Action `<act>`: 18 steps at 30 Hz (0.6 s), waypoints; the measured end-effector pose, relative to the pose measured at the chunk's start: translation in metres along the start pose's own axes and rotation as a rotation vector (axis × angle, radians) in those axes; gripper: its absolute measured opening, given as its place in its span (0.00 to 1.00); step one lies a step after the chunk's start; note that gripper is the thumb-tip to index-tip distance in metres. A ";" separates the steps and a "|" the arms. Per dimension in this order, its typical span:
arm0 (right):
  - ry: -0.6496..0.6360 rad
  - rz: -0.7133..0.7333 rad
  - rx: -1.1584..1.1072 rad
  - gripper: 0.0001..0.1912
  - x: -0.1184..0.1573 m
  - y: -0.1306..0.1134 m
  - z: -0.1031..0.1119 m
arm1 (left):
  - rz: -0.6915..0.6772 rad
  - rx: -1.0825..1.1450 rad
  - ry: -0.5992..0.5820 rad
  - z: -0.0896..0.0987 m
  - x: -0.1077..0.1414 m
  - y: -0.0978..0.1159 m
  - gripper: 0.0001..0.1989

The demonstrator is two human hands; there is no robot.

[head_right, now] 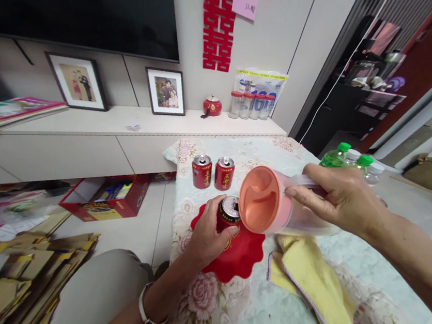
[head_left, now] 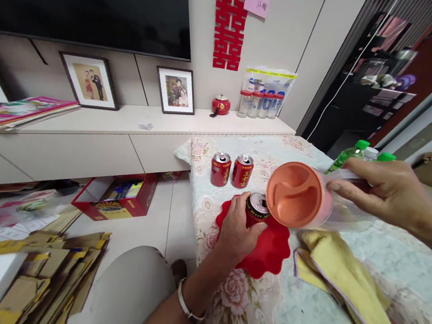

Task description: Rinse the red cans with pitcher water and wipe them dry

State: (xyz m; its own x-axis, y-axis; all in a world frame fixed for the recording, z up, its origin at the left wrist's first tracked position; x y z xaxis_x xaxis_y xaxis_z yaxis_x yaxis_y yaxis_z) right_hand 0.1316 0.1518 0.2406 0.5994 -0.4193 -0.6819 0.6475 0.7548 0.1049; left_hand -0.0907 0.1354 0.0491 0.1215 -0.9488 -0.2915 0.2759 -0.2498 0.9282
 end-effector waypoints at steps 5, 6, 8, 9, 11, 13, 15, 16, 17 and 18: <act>0.075 -0.030 -0.037 0.26 0.005 -0.004 0.000 | 0.009 0.002 0.005 0.001 0.000 -0.001 0.35; 0.086 -0.055 -0.048 0.25 0.007 -0.002 -0.001 | 0.009 0.004 0.005 0.001 0.000 -0.001 0.35; 0.104 -0.113 -0.062 0.24 0.013 0.002 -0.004 | 0.010 0.010 0.003 0.001 0.000 -0.002 0.36; 0.109 -0.144 -0.066 0.24 0.016 0.005 -0.006 | 0.010 0.012 0.004 0.001 0.000 -0.003 0.36; 0.126 -0.211 -0.067 0.24 0.022 0.011 -0.009 | 0.011 0.015 0.006 0.001 0.000 -0.003 0.36; 0.163 -0.297 -0.077 0.26 0.029 0.019 -0.011 | 0.012 0.014 0.011 0.001 0.000 -0.004 0.35; 0.213 -0.371 -0.086 0.26 0.036 0.028 -0.010 | 0.007 0.009 0.015 0.001 0.000 -0.004 0.34; 0.247 -0.411 -0.089 0.26 0.040 0.033 -0.009 | 0.003 0.005 0.017 0.001 0.000 -0.004 0.33; 0.287 -0.455 -0.098 0.25 0.044 0.039 -0.008 | -0.002 0.001 0.019 0.001 0.000 -0.004 0.33; 0.340 -0.507 -0.124 0.25 0.049 0.046 -0.006 | -0.005 -0.002 0.021 0.001 0.000 -0.005 0.34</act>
State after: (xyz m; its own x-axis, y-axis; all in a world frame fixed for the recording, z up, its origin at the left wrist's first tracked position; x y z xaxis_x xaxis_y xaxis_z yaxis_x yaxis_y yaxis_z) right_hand 0.1877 0.1692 0.2079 0.0354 -0.5719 -0.8195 0.7405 0.5657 -0.3628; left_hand -0.0933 0.1362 0.0452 0.1402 -0.9431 -0.3014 0.2787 -0.2545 0.9260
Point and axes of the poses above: each hand's wrist, its own x-axis away from the middle knuckle, its own z-axis out of the back of the hand, y = z × x, the point moved 6 cm from there along -x, towards the middle knuckle, and after that the axes turned 10 degrees about y, right-handed, at the moved point
